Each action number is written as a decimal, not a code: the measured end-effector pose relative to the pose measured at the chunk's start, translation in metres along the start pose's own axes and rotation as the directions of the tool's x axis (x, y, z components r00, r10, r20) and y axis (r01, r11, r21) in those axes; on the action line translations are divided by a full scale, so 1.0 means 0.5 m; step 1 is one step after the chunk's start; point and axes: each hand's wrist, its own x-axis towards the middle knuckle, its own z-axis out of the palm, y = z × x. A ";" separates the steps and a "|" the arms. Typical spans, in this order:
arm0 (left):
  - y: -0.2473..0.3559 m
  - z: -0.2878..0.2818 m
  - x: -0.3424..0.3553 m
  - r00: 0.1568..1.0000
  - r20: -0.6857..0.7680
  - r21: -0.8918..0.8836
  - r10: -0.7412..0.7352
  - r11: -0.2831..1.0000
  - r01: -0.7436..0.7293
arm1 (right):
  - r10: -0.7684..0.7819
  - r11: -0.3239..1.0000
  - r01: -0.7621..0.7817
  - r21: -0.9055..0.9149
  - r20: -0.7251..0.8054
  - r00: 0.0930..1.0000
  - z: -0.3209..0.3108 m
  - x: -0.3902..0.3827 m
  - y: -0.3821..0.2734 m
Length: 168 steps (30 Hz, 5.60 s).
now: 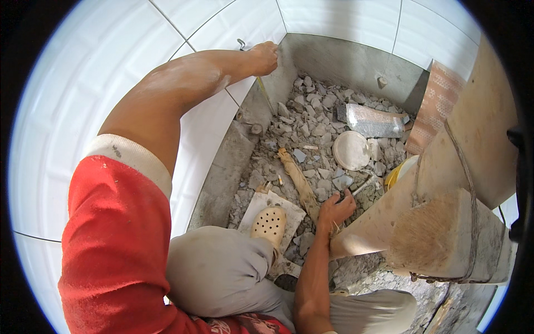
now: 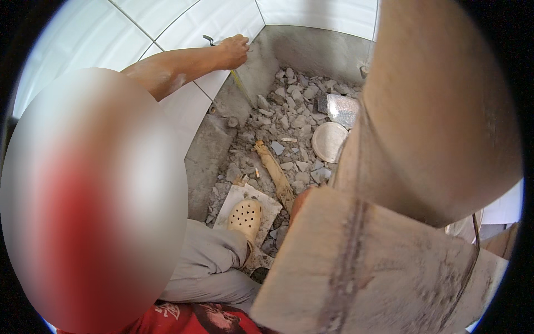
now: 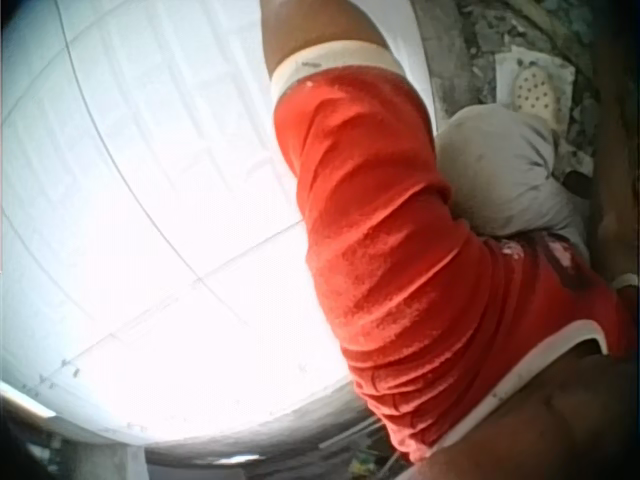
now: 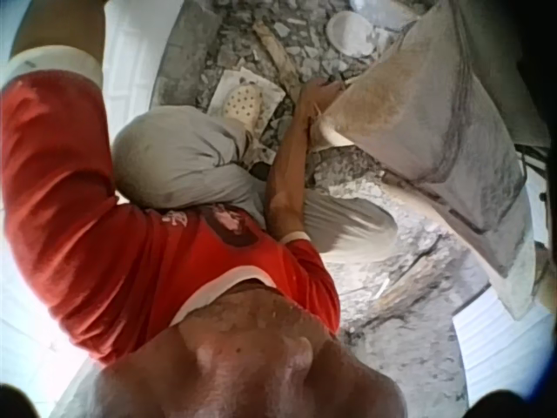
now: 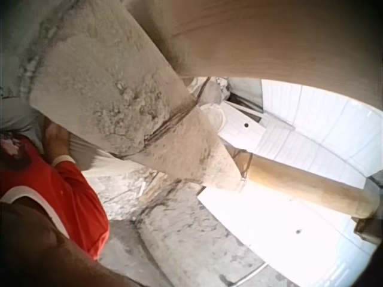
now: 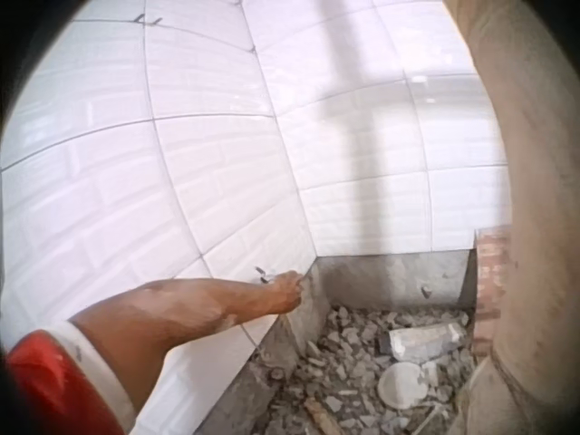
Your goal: The person positions a dark tile against a wall, then uses a tape measure to measure the wall and floor area. The person also handles a red cloth and a bucket during the process.
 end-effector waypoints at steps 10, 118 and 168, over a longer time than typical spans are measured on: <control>-0.013 0.000 -0.007 0.996 -0.090 -0.062 -0.019 0.998 0.013 | 0.031 0.999 -0.033 -0.040 -0.029 0.999 -0.004 -0.013 -0.020; -1.065 -0.282 -0.168 0.960 0.155 -0.594 0.233 0.799 -0.098 | 0.161 0.980 -0.030 -0.197 0.694 0.702 -0.910 0.127 -1.052; -1.222 -0.308 -0.197 0.989 0.056 -0.763 0.133 0.645 -0.043 | 0.135 0.985 -0.036 -0.169 0.623 0.770 -1.084 0.212 -1.289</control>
